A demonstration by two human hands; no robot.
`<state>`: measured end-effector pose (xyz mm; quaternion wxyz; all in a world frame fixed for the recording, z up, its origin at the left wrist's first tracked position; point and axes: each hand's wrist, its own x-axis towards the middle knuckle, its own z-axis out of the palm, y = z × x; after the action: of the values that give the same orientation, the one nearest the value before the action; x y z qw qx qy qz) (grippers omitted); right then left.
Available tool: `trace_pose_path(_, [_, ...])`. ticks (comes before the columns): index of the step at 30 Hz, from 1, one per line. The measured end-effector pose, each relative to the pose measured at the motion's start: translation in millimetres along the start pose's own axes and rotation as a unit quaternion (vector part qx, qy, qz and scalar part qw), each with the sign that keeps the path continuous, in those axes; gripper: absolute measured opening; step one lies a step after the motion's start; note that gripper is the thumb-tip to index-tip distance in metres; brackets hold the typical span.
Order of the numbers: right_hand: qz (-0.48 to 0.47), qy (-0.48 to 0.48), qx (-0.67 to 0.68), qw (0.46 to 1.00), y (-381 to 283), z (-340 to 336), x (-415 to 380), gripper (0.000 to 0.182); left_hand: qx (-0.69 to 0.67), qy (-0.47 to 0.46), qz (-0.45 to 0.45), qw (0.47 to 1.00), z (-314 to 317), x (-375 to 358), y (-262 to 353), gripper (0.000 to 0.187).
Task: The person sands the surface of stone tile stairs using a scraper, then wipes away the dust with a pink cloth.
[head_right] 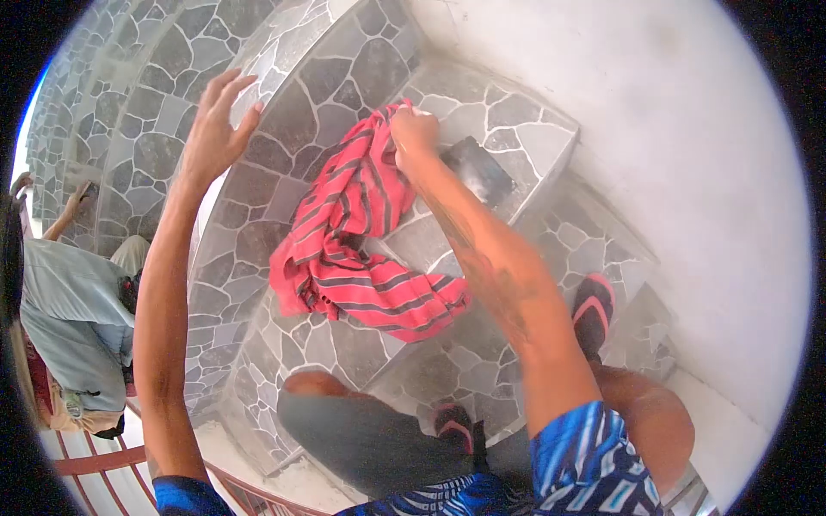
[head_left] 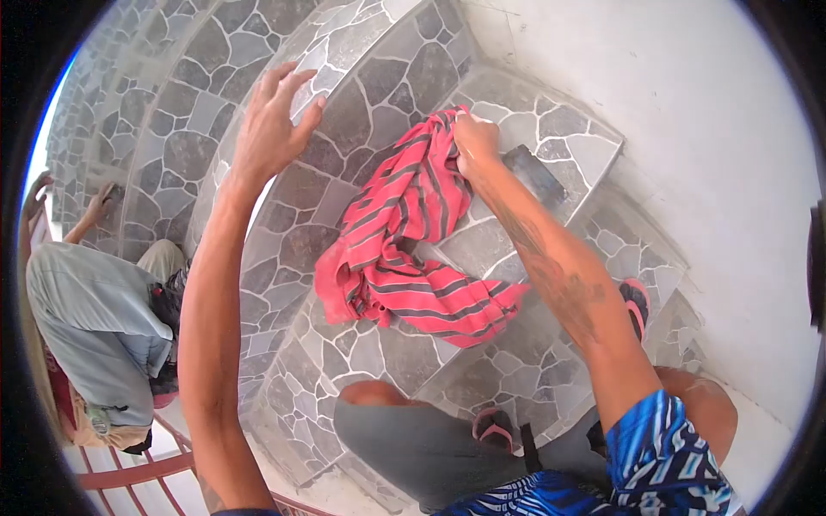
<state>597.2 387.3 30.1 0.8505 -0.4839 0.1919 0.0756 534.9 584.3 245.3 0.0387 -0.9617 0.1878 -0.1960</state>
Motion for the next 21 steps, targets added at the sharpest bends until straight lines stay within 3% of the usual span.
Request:
trace_pose_path(3, [-0.047,0.104,-0.074,0.991,8,31,42,0.021,0.037,-0.053,-0.008,0.998,38,-11,-35,0.06])
trace_pose_path(5, [-0.205,0.116,-0.321,0.917,42,35,118,0.019,-0.001,-0.039,-0.024,0.999,51,-17,-31,0.068])
trace_pose_path(7, [-0.238,0.125,-0.4,0.876,58,30,156,0.018,0.009,-0.04,-0.019,0.999,55,-19,-32,0.073])
trace_pose_path(10, [-0.193,0.132,-0.344,0.909,27,37,158,0.02,0.009,-0.034,-0.027,0.999,54,-18,-32,0.072])
trace_pose_path(12, [-0.244,0.128,-0.39,0.879,14,32,141,0.023,0.012,-0.022,-0.025,0.999,57,-20,-34,0.072])
trace_pose_path(15, [-0.323,0.05,-0.549,0.769,25,34,116,0.023,0.028,-0.014,-0.018,0.999,62,-19,-37,0.072])
trace_pose_path(17, [-0.284,0.07,-0.488,0.822,51,49,70,0.019,0.019,-0.014,-0.015,1.0,66,-11,-35,0.071])
trace_pose_path(19, [-0.29,0.03,-0.566,0.771,90,63,25,0.019,0.013,-0.006,-0.011,1.0,67,-3,-32,0.07])
trace_pose_path(21, [-0.262,-0.01,-0.491,0.831,87,60,19,0.025,0.01,-0.001,-0.007,1.0,70,0,-31,0.069])
